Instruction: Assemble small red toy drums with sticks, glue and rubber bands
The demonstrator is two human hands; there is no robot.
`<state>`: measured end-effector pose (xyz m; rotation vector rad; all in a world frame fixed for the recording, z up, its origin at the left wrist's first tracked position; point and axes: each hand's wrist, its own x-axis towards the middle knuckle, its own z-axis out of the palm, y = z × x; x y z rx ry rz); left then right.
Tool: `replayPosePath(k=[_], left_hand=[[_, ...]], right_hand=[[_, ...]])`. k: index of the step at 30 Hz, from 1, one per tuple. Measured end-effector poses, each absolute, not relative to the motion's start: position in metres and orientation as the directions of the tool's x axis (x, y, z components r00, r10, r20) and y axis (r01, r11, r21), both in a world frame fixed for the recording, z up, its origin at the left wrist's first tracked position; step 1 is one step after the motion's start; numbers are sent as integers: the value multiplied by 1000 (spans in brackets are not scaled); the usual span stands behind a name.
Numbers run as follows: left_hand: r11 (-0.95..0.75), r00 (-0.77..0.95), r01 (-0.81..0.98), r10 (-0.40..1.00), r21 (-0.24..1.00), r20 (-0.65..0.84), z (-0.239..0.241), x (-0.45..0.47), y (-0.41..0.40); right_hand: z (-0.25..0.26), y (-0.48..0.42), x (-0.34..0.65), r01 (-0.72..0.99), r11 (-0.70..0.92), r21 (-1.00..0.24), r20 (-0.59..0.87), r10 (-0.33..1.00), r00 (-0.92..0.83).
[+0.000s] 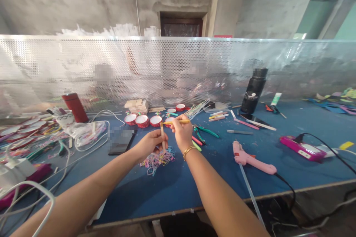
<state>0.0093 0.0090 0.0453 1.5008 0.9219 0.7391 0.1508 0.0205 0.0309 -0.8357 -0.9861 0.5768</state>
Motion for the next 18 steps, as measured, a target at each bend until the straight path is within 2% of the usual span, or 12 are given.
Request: replayPosePath(k=[18], left_hand=[[-24, 485, 149, 873, 989, -51, 46, 9, 8]], right_hand=[[30, 21, 150, -69, 560, -826, 482, 764, 428]])
